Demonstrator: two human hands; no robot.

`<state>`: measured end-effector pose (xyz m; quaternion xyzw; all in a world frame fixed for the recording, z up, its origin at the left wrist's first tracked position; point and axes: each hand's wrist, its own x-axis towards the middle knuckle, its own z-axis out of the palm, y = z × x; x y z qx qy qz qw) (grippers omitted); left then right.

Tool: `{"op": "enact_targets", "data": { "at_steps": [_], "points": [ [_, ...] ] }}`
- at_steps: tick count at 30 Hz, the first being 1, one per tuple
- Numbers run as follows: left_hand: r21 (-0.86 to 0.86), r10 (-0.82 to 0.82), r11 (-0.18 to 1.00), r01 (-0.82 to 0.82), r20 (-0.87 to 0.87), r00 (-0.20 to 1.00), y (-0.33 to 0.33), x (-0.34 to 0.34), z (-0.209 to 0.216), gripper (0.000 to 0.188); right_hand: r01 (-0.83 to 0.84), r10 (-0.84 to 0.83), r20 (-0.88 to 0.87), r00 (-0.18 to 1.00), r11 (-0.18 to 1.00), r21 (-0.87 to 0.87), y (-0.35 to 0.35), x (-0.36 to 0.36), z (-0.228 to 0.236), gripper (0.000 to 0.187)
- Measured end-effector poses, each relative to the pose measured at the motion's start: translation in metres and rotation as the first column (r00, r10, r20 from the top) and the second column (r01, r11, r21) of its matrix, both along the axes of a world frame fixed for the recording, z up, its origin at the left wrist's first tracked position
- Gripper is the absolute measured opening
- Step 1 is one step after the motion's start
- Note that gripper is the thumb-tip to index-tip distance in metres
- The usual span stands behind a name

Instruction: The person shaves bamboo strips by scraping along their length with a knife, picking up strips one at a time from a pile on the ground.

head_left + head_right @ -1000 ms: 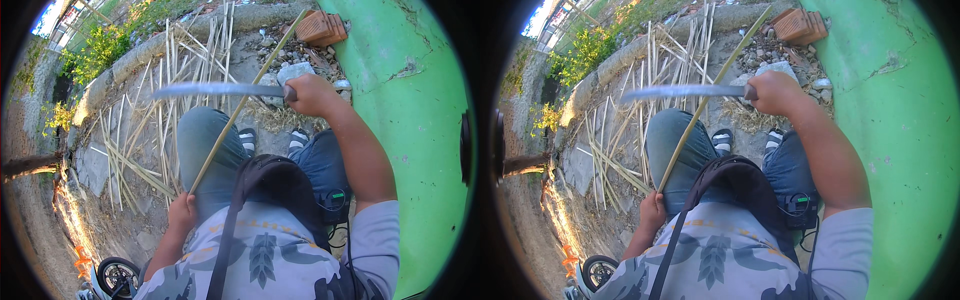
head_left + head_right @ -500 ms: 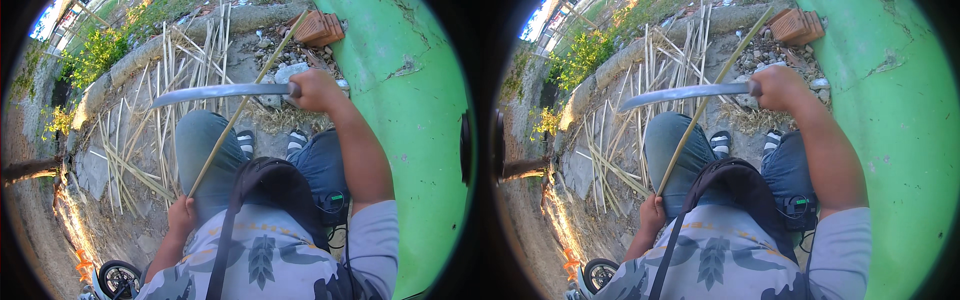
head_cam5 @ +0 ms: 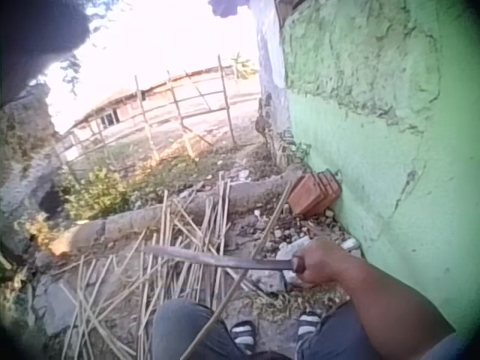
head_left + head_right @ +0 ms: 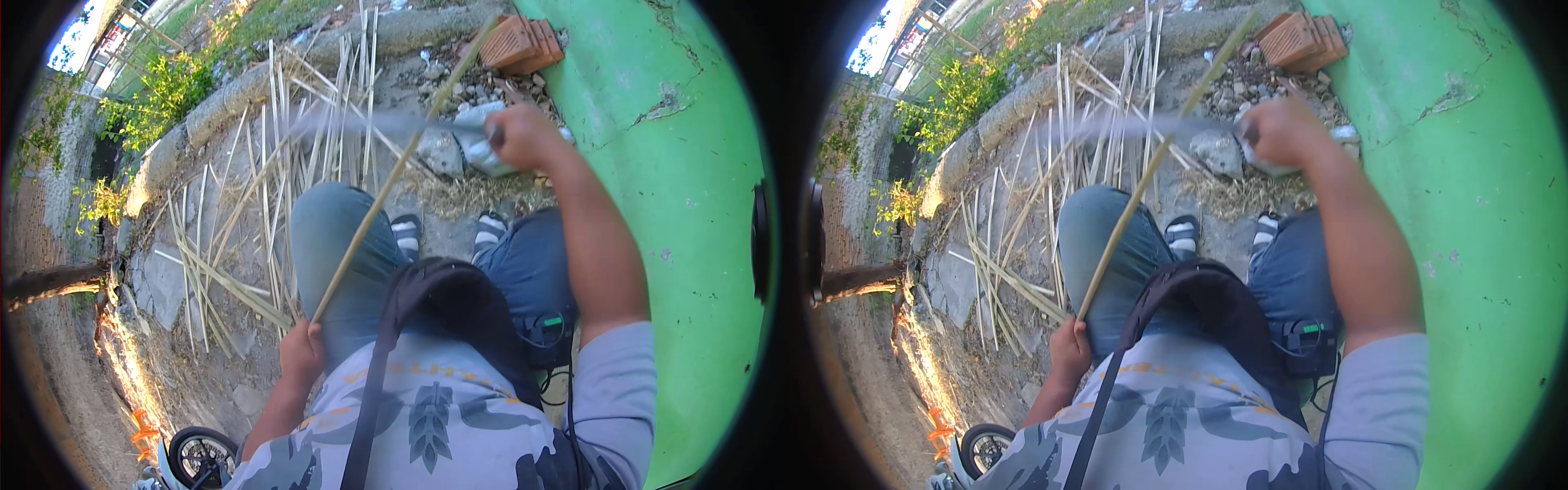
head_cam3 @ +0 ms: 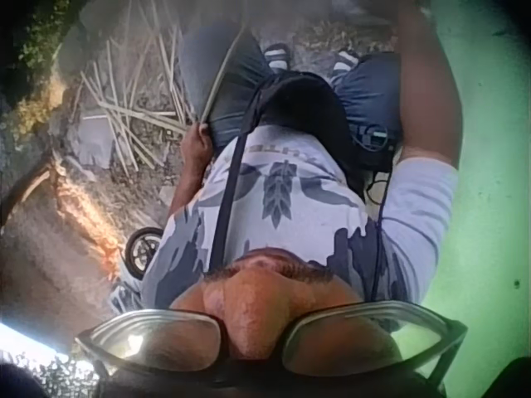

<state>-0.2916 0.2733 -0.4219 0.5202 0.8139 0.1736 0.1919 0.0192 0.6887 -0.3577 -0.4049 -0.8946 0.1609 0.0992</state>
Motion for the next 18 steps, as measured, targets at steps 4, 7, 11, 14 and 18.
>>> {"op": "enact_targets", "data": {
  "at_steps": [4, 7, 11, 14, 18],
  "points": [
    [-0.065, 0.021, 0.998, -0.019, 0.018, 1.0, 0.012, 0.004, 0.003, 0.05, 0.218, -0.227, -0.033, 0.973, 0.962, -0.166, 0.03, 0.02, -0.028, 0.025],
    [-0.066, 0.016, 0.998, -0.016, 0.006, 1.0, 0.009, 0.007, -0.016, 0.049, 0.149, -0.149, 0.003, 0.989, 0.985, -0.088, 0.019, 0.01, -0.034, 0.019],
    [-0.049, 0.016, 0.999, -0.015, 0.011, 1.0, 0.013, 0.006, -0.05, 0.048, -0.021, 0.021, 0.022, 1.0, 1.0, 0.012, -0.006, -0.013, -0.04, 0.012],
    [-0.029, 0.029, 0.999, -0.028, 0.009, 1.0, 0.01, 0.002, -0.059, 0.05, -0.137, 0.13, 0.058, 0.99, 0.981, 0.137, -0.004, -0.016, -0.051, 0.012],
    [-0.053, 0.003, 0.999, -0.001, 0.037, 0.999, 0.015, -0.003, -0.031, 0.052, 0.197, -0.214, -0.06, 0.975, 0.958, -0.21, 0.037, 0.024, -0.057, 0.024]
  ]
}}
